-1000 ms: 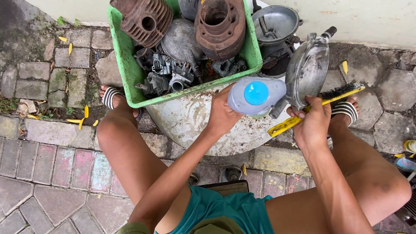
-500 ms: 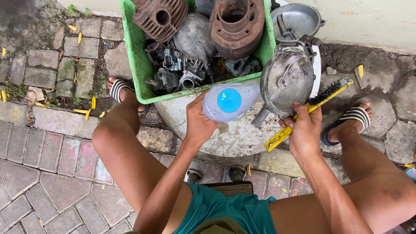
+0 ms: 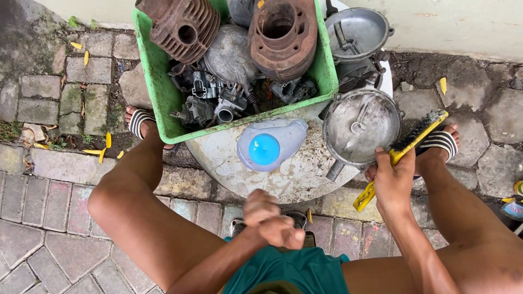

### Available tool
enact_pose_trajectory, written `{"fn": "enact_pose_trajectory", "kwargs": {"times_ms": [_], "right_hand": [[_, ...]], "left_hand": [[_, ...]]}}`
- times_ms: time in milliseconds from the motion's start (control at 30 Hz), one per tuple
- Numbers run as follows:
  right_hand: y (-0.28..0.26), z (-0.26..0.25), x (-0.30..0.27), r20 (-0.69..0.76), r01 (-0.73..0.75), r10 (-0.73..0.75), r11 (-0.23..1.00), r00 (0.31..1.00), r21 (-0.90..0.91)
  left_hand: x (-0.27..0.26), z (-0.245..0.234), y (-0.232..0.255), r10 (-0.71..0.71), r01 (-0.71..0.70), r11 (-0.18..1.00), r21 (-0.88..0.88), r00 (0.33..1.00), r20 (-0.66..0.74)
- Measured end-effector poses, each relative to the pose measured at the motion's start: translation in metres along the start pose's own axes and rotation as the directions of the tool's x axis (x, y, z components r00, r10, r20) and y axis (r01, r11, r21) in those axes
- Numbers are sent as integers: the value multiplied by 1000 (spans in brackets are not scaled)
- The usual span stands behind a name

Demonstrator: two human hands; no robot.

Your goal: Cleaning a motorcycle engine component using a brush and cleaning fluid

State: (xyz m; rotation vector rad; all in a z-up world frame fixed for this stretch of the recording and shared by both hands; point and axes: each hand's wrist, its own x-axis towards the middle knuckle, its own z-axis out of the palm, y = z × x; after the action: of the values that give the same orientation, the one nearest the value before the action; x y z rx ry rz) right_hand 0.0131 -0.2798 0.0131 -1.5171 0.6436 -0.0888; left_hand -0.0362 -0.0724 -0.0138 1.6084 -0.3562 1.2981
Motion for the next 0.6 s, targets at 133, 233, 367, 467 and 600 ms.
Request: {"fn": "enact_pose_trajectory", "kwargs": {"times_ms": [133, 233, 367, 467, 600], "right_hand": [[10, -18, -1, -11, -32, 31, 995, 999, -91], [23, -26, -3, -44, -112, 108, 988, 993, -106], [39, -27, -3, -108, -28, 20, 997, 994, -70], [50, -27, -1, -131, -84, 74, 994, 989, -68], [53, -20, 4, -120, -114, 101, 988, 988, -108]], "left_hand": [[-6, 3, 12, -157, 337, 938, -81, 621, 768], [17, 41, 15, -565, 629, 736, 251, 365, 740], [4, 72, -4, -735, 778, 401, 483, -42, 676], [-22, 86, -14, -743, 833, 394, 388, 41, 668], [-16, 90, -12, -769, 770, 467, 434, 111, 630]]}}
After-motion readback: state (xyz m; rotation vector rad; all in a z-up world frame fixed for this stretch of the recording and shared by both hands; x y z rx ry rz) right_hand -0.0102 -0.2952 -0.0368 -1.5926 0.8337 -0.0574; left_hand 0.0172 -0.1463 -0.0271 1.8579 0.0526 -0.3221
